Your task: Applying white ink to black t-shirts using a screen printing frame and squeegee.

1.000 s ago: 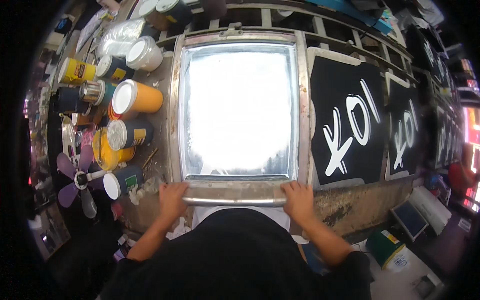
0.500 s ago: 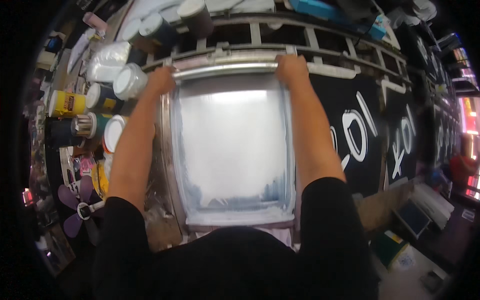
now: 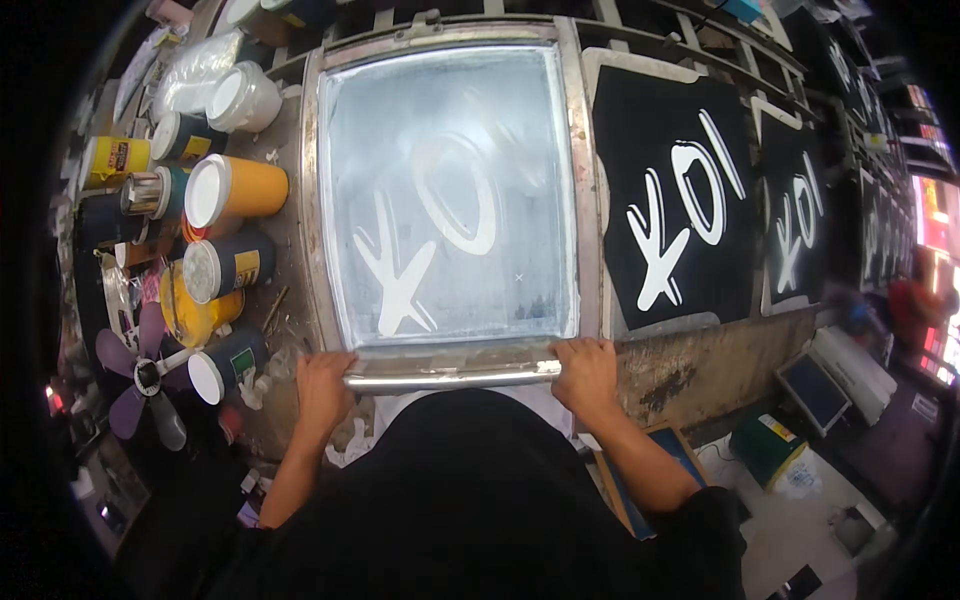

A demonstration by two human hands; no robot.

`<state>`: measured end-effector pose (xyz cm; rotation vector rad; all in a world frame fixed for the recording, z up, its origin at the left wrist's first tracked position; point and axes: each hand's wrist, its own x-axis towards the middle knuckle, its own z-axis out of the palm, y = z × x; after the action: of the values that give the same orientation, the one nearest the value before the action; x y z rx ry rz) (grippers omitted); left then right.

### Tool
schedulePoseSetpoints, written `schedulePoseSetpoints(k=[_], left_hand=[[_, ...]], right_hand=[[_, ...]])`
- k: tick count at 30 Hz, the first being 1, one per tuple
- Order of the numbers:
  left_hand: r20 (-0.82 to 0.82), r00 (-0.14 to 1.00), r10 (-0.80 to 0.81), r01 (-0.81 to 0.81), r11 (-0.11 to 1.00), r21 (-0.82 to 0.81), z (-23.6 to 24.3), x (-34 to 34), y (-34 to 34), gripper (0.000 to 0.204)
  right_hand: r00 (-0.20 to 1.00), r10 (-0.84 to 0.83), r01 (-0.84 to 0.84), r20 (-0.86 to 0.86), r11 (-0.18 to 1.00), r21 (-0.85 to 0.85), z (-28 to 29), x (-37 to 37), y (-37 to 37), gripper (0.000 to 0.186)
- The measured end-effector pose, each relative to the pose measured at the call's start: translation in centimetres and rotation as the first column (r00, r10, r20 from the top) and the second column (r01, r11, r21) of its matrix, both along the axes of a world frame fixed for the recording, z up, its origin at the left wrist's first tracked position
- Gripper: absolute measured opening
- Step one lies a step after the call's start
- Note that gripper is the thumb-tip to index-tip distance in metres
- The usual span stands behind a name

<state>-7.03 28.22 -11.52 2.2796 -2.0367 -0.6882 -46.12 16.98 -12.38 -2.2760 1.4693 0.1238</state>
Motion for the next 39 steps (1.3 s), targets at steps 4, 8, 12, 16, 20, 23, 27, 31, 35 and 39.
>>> schedulePoseSetpoints(k=[4, 8, 12, 16, 20, 23, 27, 31, 35, 39], left_hand=[[0.082, 0.996, 0.018, -0.018, 1.0, -0.006, 0.2, 2.2, -4.3, 0.04], [0.06, 0.998, 0.026, -0.013, 0.977, -0.212, 0.9, 6.6, -19.5, 0.036], [0.175, 0.984, 0.037, -0.009, 0.987, -0.161, 0.6, 10.5, -33.0, 0.036], [0.231, 0.971, 0.053, -0.052, 0.999, -0.012, -0.8, 12.6, -39.2, 0.045], [0.218, 0.973, 0.077, -0.078, 0.997, -0.004, -1.9, 13.0, -39.3, 0.045], [0.14, 0.989, 0.046, -0.031, 0.994, -0.105, -3.0, 12.4, -34.9, 0.043], [0.051, 0.998, 0.021, -0.006, 0.96, -0.279, -3.3, 8.0, -23.3, 0.048], [0.136, 0.991, 0.007, 0.031, 0.96, -0.28, -5.5, 2.3, -4.3, 0.05], [0.031, 0.998, 0.055, -0.047, 0.975, -0.216, -2.9, -0.9, 4.0, 0.045], [0.026, 1.0, 0.004, -0.001, 0.991, -0.137, -0.7, 2.4, -3.8, 0.036]], right_hand=[[0.996, 0.091, -0.09, -0.002, 0.992, 0.089, 0.3, 2.1, -7.1, 0.03], [0.991, 0.092, -0.11, -0.097, 0.971, -0.21, 0.8, 6.7, -21.3, 0.032], [0.988, 0.027, -0.061, -0.151, 0.973, -0.224, 0.8, 11.4, -34.6, 0.039], [0.972, 0.021, -0.082, -0.233, 0.964, -0.254, -0.2, 14.3, -39.6, 0.045], [0.97, 0.069, -0.11, -0.235, 0.98, -0.166, -0.1, 14.0, -40.2, 0.043], [0.984, 0.147, -0.171, -0.105, 0.945, -0.28, -1.9, 12.4, -36.5, 0.04], [0.992, 0.124, -0.102, 0.023, 0.898, -0.429, -3.3, 7.3, -24.8, 0.041], [0.996, 0.074, -0.088, -0.053, 0.934, -0.345, -4.8, 1.7, -5.4, 0.034], [0.997, 0.079, -0.075, 0.024, 0.986, -0.152, -2.1, -0.4, 1.7, 0.035], [0.981, 0.186, -0.188, 0.049, 0.982, 0.026, -0.1, 0.6, -7.5, 0.042]])
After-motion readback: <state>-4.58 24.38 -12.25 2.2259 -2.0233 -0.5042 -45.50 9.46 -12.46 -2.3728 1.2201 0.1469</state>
